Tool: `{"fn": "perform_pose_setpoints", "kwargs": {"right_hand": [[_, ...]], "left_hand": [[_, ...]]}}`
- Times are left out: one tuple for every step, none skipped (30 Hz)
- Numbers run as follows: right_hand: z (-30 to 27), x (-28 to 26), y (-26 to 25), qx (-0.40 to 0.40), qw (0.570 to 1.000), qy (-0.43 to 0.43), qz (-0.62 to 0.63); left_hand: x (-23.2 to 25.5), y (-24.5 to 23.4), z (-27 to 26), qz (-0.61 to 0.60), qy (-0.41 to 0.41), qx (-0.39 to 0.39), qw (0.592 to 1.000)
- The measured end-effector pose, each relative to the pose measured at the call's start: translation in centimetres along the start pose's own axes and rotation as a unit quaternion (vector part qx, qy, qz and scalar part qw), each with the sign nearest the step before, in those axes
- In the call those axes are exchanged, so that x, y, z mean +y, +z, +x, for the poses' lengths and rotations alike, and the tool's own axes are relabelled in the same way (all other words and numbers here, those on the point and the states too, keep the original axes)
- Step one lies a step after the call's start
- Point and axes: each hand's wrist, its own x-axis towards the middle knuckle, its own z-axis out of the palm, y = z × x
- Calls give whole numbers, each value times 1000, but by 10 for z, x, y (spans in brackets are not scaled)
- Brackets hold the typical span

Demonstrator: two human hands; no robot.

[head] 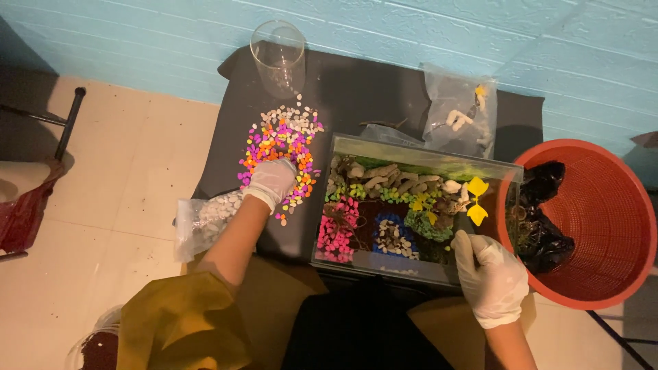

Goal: A person wearing gloves carefully places small decorative flowers and adjusts stones inside a glass terrarium.

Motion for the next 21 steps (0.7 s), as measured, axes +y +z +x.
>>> {"fn": "perform_pose_setpoints", "kwargs": {"right_hand": [[0, 0, 0, 5, 1000, -5, 1], [1, -1, 0, 9, 1000, -9, 2], [1, -1, 0, 10, 1000, -9, 2], [1, 0, 0, -3, 1000, -8, -5], [1, 0, 0, -16, 1000, -7, -11], [1, 0, 0, -16, 1000, -7, -11], [1, 0, 0, -12, 1000, -3, -11], [0, -1, 0, -9, 1000, 2, -11], [1, -2, -1, -9, 1000, 2, -11], [2, -2, -2, -6, 1000, -6, -3], [3, -3, -3, -4, 1000, -15, 4], [2, -2, -2, -4, 1000, -16, 5], [2, -2, -1, -1, 1000, -18, -3], [1, 0, -1, 3, 1000, -19, -11], [2, -2, -2, 4, 1000, -20, -12], [3, -3, -3, 3, 1000, -20, -1], [3, -4, -4, 2, 1000, -20, 11], [4, -4, -4, 3, 1000, -19, 9], [4, -5, -5, 8, 1000, -18, 7], [5, -7, -5, 14, 1000, -18, 6], [4, -6, -4, 14, 1000, -18, 6]], "left_hand": [[-1, -6, -2, -9, -1, -11, 1000], [-3, -13, -4, -18, -3, -22, 1000], [-4, -6, 1, -18, -3, -21, 1000], [-5, 2, 6, -36, -19, -38, 998], [-5, 10, 11, -54, -34, -55, 996], [-3, 9, 10, -54, -34, -55, 996], [-2, 7, 10, -24, -31, -77, 996], [-1, 6, 9, 6, -27, -100, 995], [0, 12, 10, 6, -27, -100, 995], [1, 19, 11, 26, -20, -58, 998], [2, 26, 12, 45, -13, -16, 999], [4, 18, 6, 45, -14, -16, 999], [6, 9, 1, 52, -9, -23, 998], [9, 0, -4, 58, -3, -30, 998], [11, 6, -4, 57, -3, -29, 998], [15, 11, -3, 80, -12, -35, 996], [18, 16, -1, 103, -21, -41, 994], [19, 24, -1, 103, -19, -40, 994], [19, 31, -1, 119, -32, -7, 992], [18, 40, -1, 135, -47, 25, 989], [19, 40, -1, 135, -47, 26, 989]]}}
